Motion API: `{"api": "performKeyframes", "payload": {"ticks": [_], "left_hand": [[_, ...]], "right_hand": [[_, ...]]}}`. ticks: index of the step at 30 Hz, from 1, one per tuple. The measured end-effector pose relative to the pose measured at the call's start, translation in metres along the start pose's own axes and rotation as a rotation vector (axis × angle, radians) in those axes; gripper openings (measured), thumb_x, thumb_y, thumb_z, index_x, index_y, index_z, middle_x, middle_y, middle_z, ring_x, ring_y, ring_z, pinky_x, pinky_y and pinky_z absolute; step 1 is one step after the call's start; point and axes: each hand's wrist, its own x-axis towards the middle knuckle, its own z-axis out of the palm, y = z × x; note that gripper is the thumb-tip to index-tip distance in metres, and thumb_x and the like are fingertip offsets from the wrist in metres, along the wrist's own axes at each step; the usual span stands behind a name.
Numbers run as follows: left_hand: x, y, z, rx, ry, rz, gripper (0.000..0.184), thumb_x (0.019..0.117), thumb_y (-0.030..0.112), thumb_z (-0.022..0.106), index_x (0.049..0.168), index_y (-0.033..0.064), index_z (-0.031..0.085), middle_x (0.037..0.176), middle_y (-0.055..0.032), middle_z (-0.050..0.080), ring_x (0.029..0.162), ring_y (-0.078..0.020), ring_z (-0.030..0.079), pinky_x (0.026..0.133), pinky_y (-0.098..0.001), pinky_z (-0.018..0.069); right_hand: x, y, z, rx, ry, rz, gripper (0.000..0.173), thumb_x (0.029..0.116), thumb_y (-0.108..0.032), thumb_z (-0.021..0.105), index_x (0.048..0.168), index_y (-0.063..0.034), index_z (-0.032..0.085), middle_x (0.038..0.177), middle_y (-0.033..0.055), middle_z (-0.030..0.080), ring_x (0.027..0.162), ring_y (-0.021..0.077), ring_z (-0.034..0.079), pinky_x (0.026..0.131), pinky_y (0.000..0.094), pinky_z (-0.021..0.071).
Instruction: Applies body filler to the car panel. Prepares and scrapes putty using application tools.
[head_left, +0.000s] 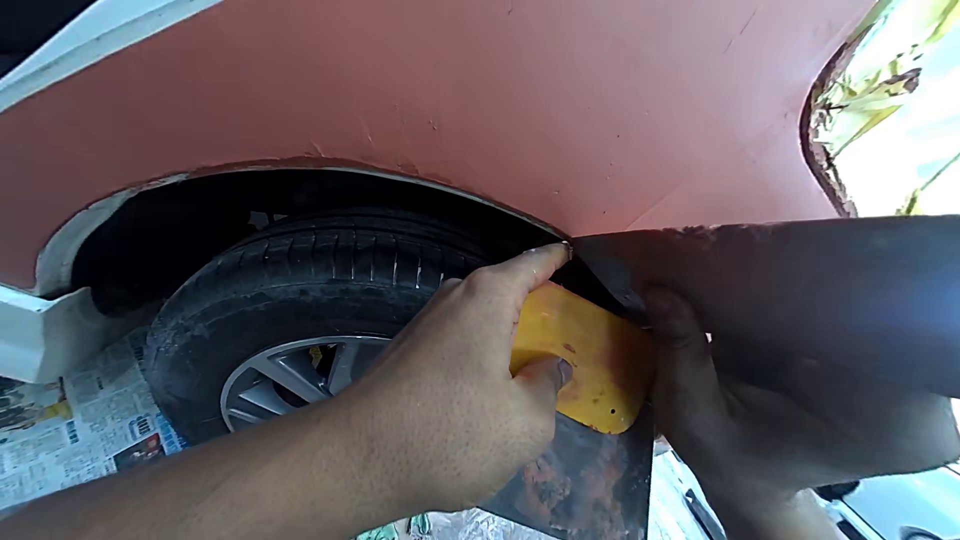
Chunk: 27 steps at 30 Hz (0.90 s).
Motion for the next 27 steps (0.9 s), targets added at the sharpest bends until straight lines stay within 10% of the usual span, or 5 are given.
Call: {"api": "performKeyframes", "payload": {"ticks": [27], "left_hand": [[-0.010, -0.004, -0.022, 0.009, 0.061, 0.023, 0.072, 0.0906, 0.017, 0.077, 0.153, 0.0350, 0.045, 0.112, 0.0094, 0.072, 0.095, -0.0039, 0.072, 0.078, -0.0247, 0.0641]], "right_hand": [[0.015, -0.017, 0.026, 0.134, -0.009, 0.043, 0.041, 0.0883, -0.017, 0.079, 0.120, -0.0031, 0.058, 0.106, 0.0020, 0.071, 0.097, 0.0125, 0.071, 0.085, 0.0340, 0.0622]]}}
